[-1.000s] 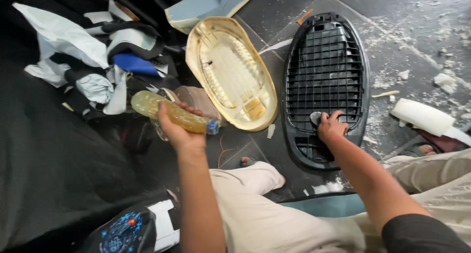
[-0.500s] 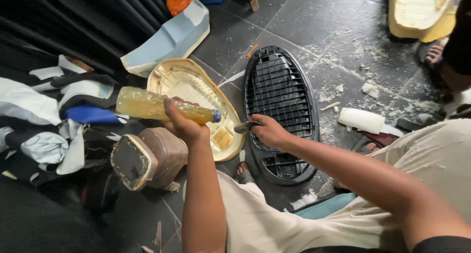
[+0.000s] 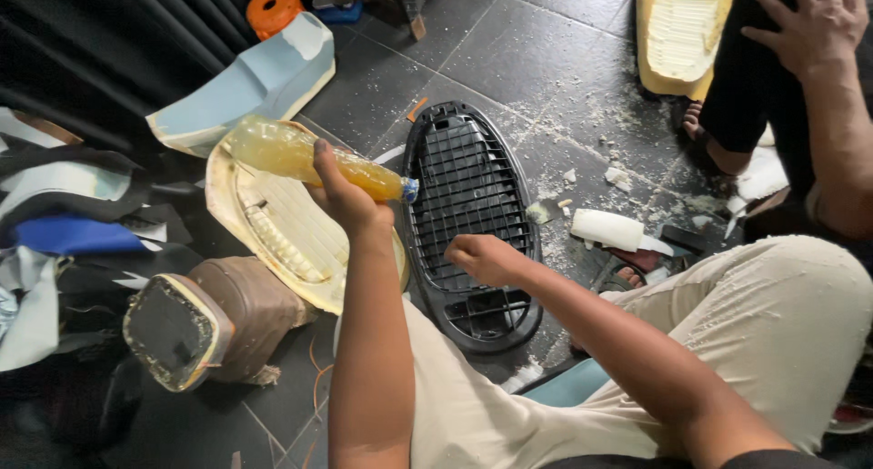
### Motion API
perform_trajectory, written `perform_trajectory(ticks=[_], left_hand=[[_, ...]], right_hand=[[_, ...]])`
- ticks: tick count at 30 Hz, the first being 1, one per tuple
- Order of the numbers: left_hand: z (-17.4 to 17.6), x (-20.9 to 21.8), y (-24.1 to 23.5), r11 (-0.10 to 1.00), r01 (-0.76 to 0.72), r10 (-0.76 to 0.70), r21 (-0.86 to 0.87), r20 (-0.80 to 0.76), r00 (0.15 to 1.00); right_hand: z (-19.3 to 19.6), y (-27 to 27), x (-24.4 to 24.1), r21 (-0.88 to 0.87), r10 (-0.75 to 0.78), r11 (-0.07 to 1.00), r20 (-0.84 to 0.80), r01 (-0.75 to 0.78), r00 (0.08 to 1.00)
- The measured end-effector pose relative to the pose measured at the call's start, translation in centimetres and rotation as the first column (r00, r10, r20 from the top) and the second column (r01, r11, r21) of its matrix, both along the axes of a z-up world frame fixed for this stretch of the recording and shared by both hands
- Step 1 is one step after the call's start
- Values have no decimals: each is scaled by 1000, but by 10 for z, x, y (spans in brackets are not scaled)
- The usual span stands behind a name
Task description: The person pours liquid from a plastic bottle onto a beige plastic car part and scrubs it with a brush. They then move to a black plastic car part and continue scrubbing it with the brush.
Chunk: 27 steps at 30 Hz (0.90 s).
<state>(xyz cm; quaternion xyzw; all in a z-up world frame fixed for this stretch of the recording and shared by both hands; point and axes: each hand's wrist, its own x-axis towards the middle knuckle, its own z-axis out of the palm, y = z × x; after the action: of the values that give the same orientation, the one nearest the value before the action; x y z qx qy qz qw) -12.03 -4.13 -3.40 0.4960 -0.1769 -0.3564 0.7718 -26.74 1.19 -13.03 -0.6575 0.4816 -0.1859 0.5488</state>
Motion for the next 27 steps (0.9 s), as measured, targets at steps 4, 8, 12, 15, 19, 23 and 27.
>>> perform_trajectory(ticks=[4,8,12,15,19,23,27], left_hand=[[-5,2,4,998,-39,43,43,-90,995],[-3,13,13,999,-48,48,-2,-77,996],[29,13,20,993,22,-10,114,-107,994],[27,24,19,980,25,-2,195,-118,993],[16,34,11,973,81,-75,217,-36,997],[2,34,-3,968,172,-165,181,-50,985],[22,7,-18,958,106,-78,266,-113,991]], right_hand=[[-63,-45,-51,84,-111,990,-46,115,993],[-192,-112,-149,252,-580,807,167,534,797],[-185,-110,-202,39,-500,780,-561,624,660],[-227,-98,-241,86,-365,753,-771,653,522],[-265,-80,-263,187,-140,837,-836,515,531],[-238,-54,-226,202,-95,843,-856,499,508],[-284,-58,-243,86,-140,905,-864,416,484]])
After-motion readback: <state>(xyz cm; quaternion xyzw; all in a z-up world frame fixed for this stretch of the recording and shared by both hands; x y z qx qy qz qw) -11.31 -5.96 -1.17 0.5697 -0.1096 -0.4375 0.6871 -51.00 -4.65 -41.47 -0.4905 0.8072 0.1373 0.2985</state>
